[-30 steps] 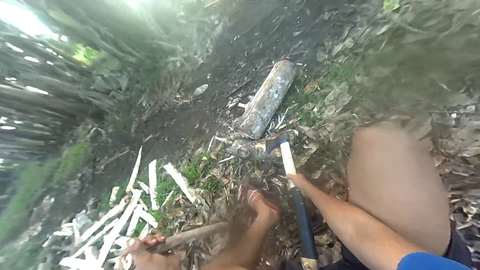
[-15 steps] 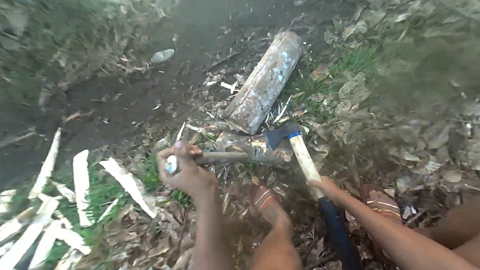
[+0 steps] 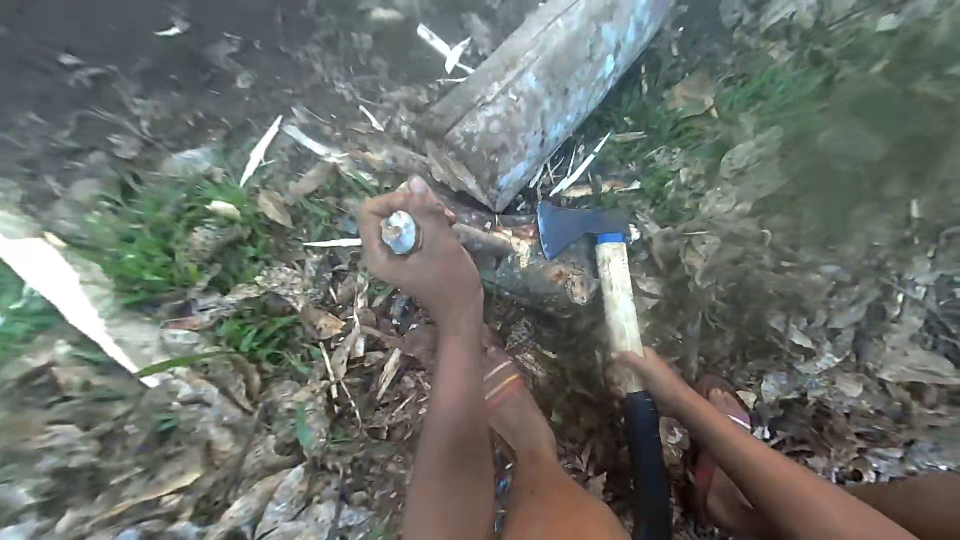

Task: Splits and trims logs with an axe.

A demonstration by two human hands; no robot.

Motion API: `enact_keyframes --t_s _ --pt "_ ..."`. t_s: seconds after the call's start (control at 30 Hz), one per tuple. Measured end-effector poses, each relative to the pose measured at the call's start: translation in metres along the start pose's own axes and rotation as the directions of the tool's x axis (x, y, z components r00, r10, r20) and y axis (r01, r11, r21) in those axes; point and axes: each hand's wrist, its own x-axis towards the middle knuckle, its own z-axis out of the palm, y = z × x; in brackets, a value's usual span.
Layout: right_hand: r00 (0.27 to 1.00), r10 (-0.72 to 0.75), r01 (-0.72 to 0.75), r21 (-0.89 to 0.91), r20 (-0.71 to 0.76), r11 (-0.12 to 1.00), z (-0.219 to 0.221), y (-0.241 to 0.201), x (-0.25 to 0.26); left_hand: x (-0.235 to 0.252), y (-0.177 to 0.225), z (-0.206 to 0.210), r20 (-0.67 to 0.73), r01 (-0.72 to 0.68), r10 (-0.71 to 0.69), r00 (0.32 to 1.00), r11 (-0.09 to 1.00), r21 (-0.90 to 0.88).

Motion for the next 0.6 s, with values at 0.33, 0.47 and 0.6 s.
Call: enact_keyframes --t_s 0.33,0.47,0.6 --pt "0.999 -0.028 0.027 0.024 0.030 0.999 -0.002 -0.002 0.004 -0.025 -0.001 0.023 0.136 -0.003 0.001 0.991 1.000 0.015" --pt "1.000 -0.025 0.025 0.010 -0.016 1.000 0.003 -0.004 -0.004 -0.023 -0.003 0.022 0.151 0.004 -0.007 0.989 1.000 0.020" --pt "0.993 -0.070 0.065 -0.062 -0.095 0.996 0.016 -0.017 -0.023 -0.037 0.004 0.020 0.181 -0.015 0.017 0.983 1.000 -0.011"
